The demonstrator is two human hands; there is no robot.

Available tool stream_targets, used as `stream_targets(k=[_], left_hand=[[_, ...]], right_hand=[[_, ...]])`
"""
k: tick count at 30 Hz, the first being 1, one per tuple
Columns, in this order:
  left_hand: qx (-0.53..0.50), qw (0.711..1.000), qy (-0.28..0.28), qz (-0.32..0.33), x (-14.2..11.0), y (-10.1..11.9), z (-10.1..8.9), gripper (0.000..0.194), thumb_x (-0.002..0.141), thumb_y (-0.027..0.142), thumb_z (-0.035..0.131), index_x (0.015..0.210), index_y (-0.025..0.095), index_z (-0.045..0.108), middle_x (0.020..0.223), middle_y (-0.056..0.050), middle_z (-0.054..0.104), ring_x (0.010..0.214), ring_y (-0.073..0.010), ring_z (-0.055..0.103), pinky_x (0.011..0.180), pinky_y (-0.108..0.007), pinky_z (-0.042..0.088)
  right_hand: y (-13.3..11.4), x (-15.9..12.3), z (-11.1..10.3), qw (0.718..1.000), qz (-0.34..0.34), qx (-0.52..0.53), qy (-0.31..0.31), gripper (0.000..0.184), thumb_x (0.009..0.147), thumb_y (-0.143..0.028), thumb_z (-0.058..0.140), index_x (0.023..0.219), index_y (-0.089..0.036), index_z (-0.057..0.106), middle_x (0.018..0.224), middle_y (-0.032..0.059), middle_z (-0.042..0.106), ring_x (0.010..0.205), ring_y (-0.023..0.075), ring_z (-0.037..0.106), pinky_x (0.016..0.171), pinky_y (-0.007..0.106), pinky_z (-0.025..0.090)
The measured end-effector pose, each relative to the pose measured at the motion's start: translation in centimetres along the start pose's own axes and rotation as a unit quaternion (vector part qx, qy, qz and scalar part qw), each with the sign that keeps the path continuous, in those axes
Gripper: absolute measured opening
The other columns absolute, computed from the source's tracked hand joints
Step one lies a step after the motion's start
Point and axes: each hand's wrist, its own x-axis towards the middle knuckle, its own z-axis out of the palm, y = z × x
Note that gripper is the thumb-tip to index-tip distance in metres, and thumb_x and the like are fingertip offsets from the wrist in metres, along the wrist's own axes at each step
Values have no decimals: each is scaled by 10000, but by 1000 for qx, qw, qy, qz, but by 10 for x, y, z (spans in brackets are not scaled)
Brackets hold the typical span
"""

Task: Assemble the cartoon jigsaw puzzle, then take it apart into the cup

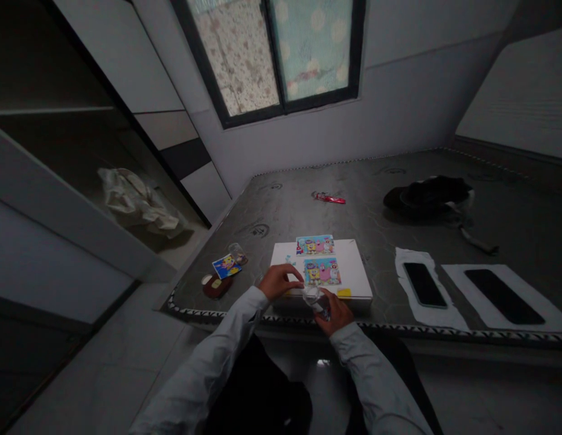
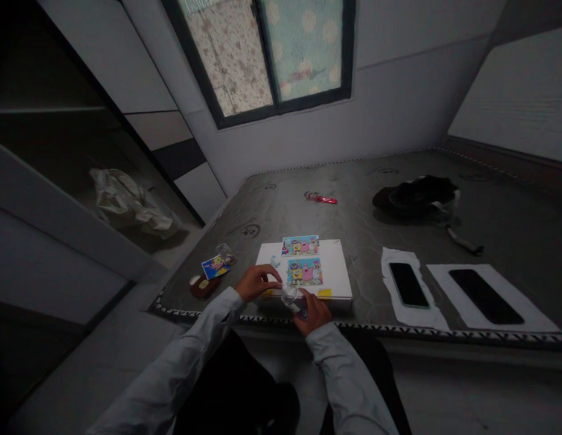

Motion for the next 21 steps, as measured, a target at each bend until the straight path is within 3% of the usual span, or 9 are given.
stream_targets(k=[4,8,10,12,15,18,21], left_hand=[[74,995,-44,39,-7,30,15,173,764,407,735,848,260,771,873,-7,739,814,-152,658,788,-237,455],[57,995,-81,14,-9,30,23,158,806,327,698,936,270,767,905,8,759,719,-134,658,783,-233,469],[27,998,-54,-5,-6,19,22,188,825,328,675,981,260,756,935,8,757,627,-109,631,754,-230,487],[19,999,13,-32,1,2,18,220,856,344,637,1027,248,738,996,-5,744,620,-99,626,757,-236,502],[94,985,112,-97,19,-29,8,257,906,322,563,1110,251,701,1099,-30,709,822,-132,661,857,-262,498],[158,968,125,-152,39,-56,2,271,883,313,592,1108,205,697,1088,-74,700,1006,-189,637,940,-306,464],[174,956,124,-199,59,-73,3,286,841,402,635,982,169,724,1010,-107,715,957,-218,645,878,-323,473]], right_hand=[[1,-3,2,1000,2,-5,-4,615,713,-268,605,1313,-205,484,1124,79,652,924,232,641,823,335,507],[1,-5,3,1000,0,-16,-13,615,722,-270,598,1321,-207,474,1128,77,651,926,235,639,820,342,505],[1,-5,2,1000,3,-15,-11,614,724,-270,595,1323,-210,475,1144,75,648,932,234,638,827,337,504],[1,-4,0,1000,7,-8,-5,615,717,-259,595,1320,-209,482,1149,75,647,933,229,636,828,327,503],[0,-1,-3,1000,10,2,0,601,714,-245,599,1305,-201,497,1112,72,656,921,218,638,826,311,499],[0,1,-4,1000,12,9,1,597,715,-241,604,1301,-203,498,1098,65,657,914,208,642,824,303,499],[0,2,-4,1000,6,13,1,596,719,-255,614,1300,-205,496,1110,66,656,922,207,642,803,296,503]])
